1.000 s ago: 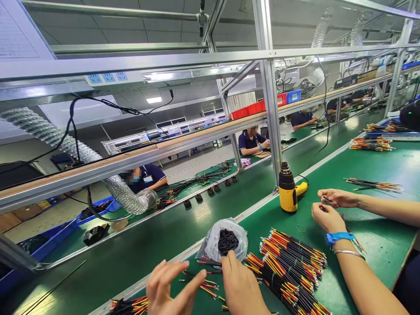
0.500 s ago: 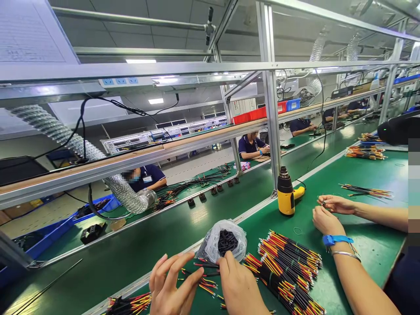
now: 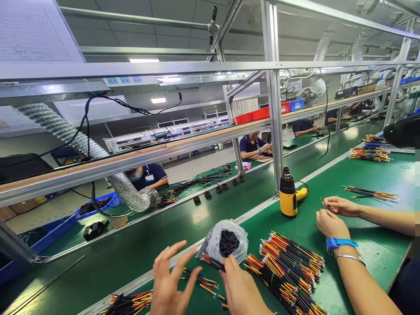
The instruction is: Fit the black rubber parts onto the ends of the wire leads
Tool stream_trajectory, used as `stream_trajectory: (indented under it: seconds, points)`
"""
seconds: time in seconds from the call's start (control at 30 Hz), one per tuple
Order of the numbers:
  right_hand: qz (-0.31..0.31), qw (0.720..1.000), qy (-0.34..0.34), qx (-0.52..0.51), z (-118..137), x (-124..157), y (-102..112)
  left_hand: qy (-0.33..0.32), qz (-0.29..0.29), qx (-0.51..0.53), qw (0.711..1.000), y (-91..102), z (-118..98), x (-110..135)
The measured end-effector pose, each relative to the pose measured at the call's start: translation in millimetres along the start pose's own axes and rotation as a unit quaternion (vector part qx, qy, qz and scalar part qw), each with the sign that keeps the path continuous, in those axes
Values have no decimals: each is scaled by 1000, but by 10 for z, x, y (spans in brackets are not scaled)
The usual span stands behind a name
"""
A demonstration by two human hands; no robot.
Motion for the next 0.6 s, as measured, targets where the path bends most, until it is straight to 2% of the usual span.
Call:
stream_trajectory:
  seconds: [0.03, 0.07, 0.1, 0.17, 0.2, 0.27, 0.33, 0.6]
  points:
    - [35, 993, -50, -103, -65, -19, -53, 59, 6, 29, 998, -36, 128, 17]
    - [72, 971, -106, -203, -123, -24, -128, 123, 23, 73, 989, -110, 264, 50]
    - [106, 938, -163, -288, -170, -12, -213, 188, 53, 130, 972, -226, 390, 100]
    - [158, 865, -255, -403, -212, 44, -370, 294, 127, 263, 910, -527, 539, 229]
    - [177, 837, -280, -435, -208, 71, -428, 331, 155, 322, 873, -660, 563, 287]
    - [199, 809, -295, -469, -182, 102, -492, 375, 173, 396, 820, -821, 577, 352]
    - [211, 797, -291, -484, -159, 121, -527, 388, 160, 413, 808, -859, 590, 354]
    - [269, 762, -282, -518, -82, 199, -611, 391, 128, 412, 813, -777, 557, 328]
Point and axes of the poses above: each hand's wrist, its own x-axis away from the middle knuckle, its own y-axis out of the back of the hand, z = x × y, the point moved 9 cm from there along -x, towards the middle knuckle, and after that the axes turned 4 degrees about -y, right-handed, at the moved point
